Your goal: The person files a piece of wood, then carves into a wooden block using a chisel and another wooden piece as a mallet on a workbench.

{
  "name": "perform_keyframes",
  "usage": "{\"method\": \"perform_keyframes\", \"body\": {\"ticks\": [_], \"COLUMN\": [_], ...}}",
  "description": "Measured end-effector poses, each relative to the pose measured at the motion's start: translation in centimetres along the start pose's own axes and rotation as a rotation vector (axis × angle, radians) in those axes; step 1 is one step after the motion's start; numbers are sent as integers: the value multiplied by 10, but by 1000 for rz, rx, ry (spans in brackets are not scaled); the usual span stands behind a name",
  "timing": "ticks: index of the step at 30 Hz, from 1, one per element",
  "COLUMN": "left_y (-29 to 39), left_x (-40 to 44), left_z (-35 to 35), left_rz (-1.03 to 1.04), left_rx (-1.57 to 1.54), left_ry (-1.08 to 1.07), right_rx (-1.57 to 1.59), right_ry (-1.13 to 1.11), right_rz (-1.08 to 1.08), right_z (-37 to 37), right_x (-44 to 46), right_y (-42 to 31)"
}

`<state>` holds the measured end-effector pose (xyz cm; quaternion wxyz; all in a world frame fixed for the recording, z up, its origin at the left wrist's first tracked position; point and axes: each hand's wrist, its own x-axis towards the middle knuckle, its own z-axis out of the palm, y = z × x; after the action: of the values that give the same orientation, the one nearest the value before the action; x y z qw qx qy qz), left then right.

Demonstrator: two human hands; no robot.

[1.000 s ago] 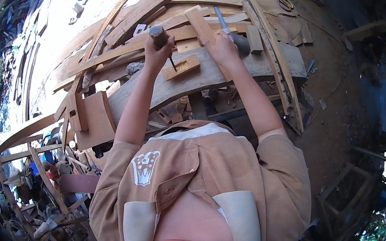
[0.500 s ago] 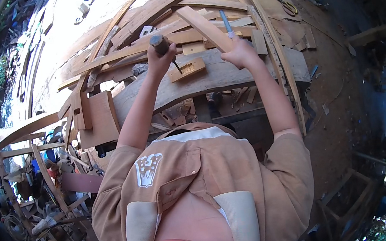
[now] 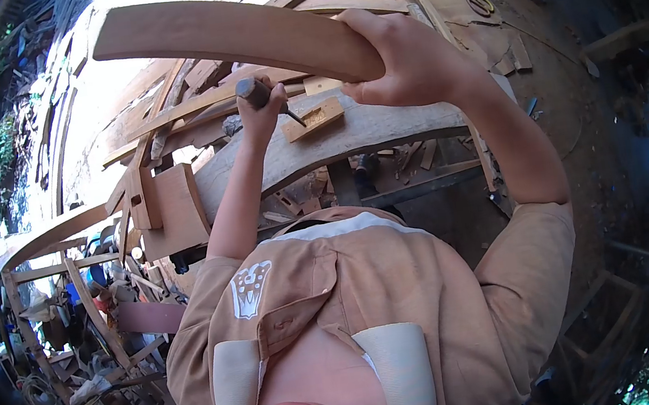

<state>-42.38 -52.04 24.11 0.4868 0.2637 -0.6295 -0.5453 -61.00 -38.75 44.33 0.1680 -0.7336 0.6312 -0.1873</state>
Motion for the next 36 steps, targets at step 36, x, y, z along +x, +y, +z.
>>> {"method": "perform_keyframes", "body": {"ticks": [36], "left_y": [-3], "left_x": [-3], "left_z": [-11], "left_rz": [-54], "left_rx": [-65], "left_ry": [33], "right_rx": [178], "right_ry": [103], "right_rz": [-101], "right_z": [19], "right_x": [-3], "right_y": [-6]}}
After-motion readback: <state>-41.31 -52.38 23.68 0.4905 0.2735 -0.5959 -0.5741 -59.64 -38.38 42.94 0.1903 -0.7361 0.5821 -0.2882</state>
